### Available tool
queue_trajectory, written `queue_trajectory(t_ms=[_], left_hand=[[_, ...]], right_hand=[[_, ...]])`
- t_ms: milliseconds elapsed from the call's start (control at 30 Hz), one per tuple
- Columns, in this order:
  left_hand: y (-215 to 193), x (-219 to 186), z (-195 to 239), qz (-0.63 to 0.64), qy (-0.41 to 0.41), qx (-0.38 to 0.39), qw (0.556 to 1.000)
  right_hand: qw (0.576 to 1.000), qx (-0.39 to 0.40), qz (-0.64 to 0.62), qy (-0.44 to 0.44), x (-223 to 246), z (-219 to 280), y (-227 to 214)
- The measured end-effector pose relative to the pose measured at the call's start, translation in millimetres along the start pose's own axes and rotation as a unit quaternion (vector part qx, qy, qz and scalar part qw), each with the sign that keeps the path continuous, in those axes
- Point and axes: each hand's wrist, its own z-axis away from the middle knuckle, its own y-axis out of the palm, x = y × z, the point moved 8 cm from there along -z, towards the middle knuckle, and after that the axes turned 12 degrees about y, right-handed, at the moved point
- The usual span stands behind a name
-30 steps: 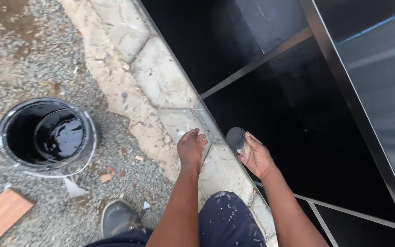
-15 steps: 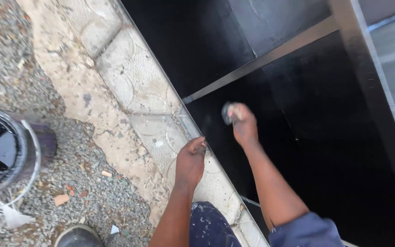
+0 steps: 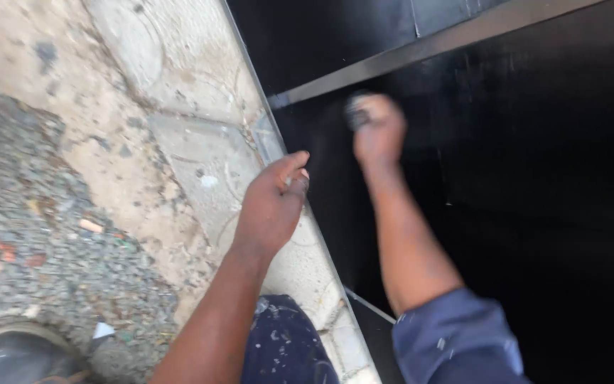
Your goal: Applying a black liquid finish to a wooden cabinet using a sponge.
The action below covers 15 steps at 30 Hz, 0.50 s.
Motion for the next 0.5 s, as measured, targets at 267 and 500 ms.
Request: queue_trajectory(t_ms=[267,500], left_hand=[[3,-4,1,-0.026,0.035,0.019,0.999],[18,29,-1,-0.009,-0.08,0.045,0.996]], right_hand=[[0.968,-0.028,0.175,-0.179,-22,-7,-2],[0.941,0.005,0.282,0.186,-93,-139,-28]])
